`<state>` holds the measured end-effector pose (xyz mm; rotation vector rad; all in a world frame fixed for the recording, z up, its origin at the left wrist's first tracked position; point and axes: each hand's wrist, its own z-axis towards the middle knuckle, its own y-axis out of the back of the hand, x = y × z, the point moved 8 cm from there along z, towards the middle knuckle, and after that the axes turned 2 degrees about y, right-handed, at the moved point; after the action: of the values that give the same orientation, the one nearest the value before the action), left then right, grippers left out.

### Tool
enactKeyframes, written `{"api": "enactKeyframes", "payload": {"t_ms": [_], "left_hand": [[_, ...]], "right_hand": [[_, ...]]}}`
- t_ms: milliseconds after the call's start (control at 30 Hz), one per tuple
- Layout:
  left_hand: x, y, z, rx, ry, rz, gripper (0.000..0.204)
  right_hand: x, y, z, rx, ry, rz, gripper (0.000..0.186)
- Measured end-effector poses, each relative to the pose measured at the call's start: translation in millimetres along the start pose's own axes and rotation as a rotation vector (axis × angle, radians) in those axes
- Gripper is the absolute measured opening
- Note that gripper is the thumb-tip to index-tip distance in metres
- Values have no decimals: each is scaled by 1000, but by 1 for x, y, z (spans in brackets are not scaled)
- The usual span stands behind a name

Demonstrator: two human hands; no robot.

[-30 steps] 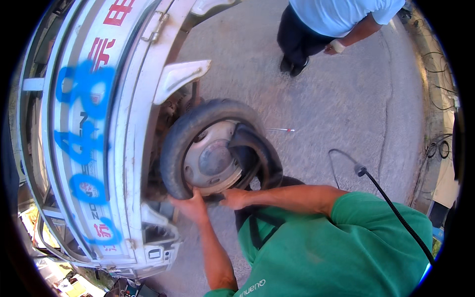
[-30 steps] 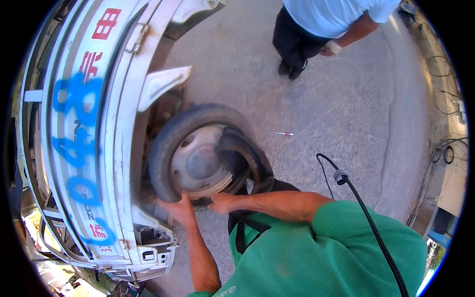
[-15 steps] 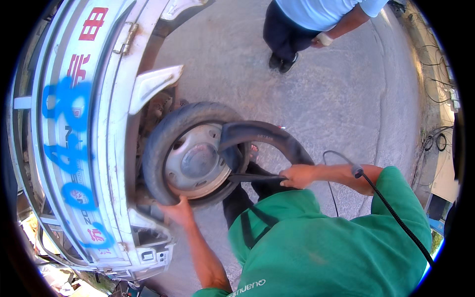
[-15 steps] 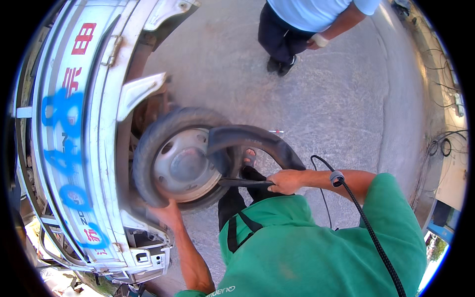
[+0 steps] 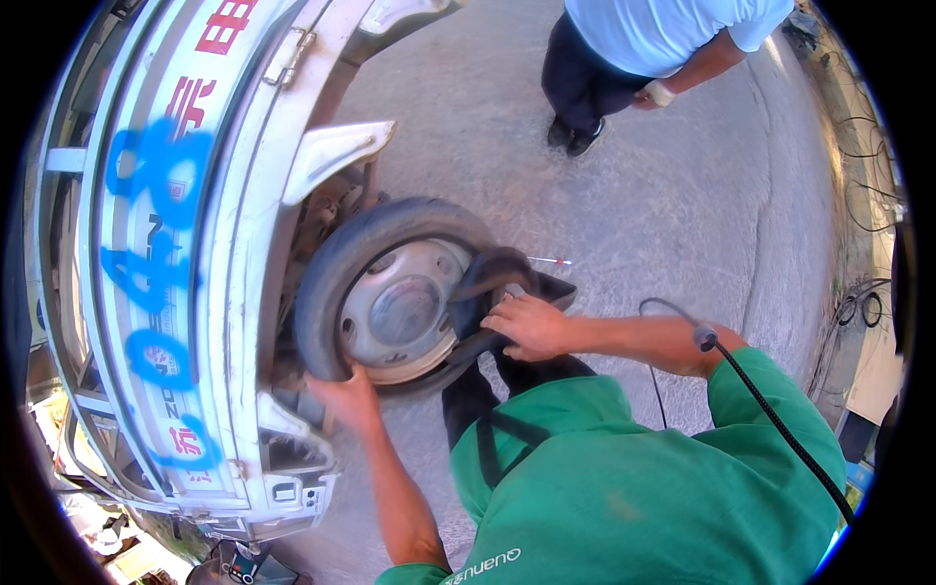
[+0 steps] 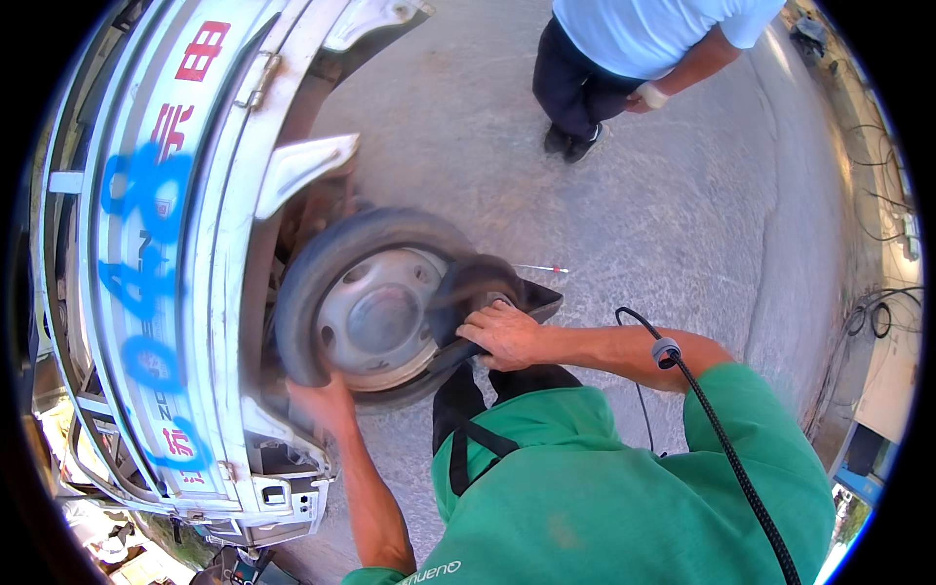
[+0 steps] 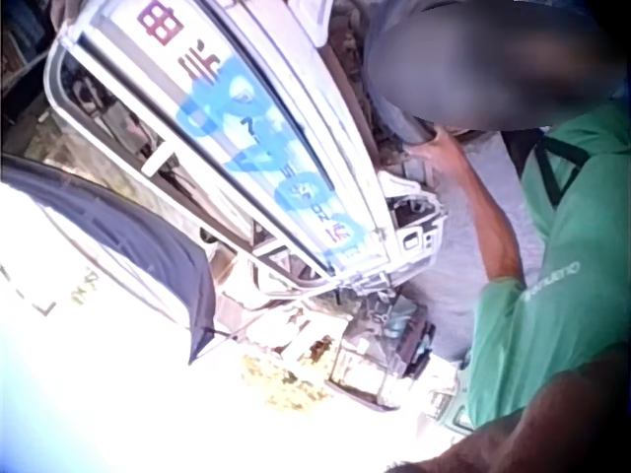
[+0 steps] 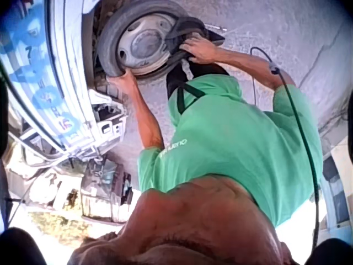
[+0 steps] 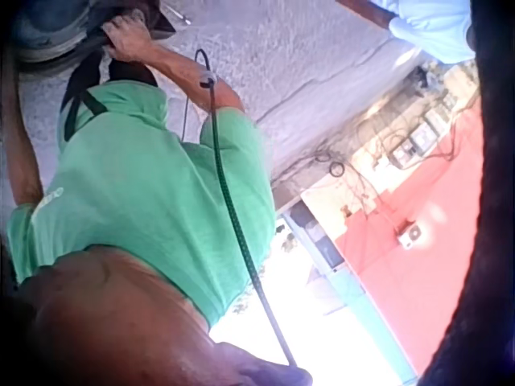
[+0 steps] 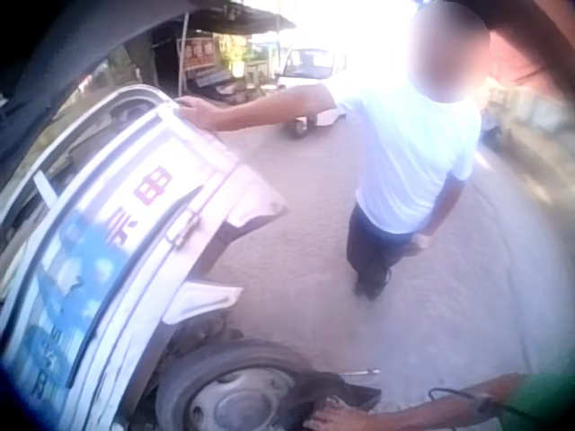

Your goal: The person uses a metal tool to pry the tire bead away from the rim of a small white utility vehicle. They repeatedly insert the tool between the tire and the rim, working around the circumference to loosen the tire. Another person stands nearby observing the process.

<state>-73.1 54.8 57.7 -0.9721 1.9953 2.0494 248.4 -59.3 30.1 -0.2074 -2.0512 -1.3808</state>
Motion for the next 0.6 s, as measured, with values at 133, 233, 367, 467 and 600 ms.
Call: {"api": "enactKeyframes", "payload": {"t_ms": [133,233,367,467,600], "left_hand": [[-20,0,8,14,-11,31,82],[-17,0,10,-9,-25,16,80],[-9,7,11,-49,-38,-6,76],[-10,12,10,-54,-33,10,75],[-5,10,10,-51,-40,4,75]], "right_hand": [[27,-22,51,-108,223,-178,49],[15,-62,68,-10,159,-392,42],[25,-80,72,14,105,-527,37],[33,-89,76,58,88,-578,36],[43,-74,79,-118,260,-581,35]]}}
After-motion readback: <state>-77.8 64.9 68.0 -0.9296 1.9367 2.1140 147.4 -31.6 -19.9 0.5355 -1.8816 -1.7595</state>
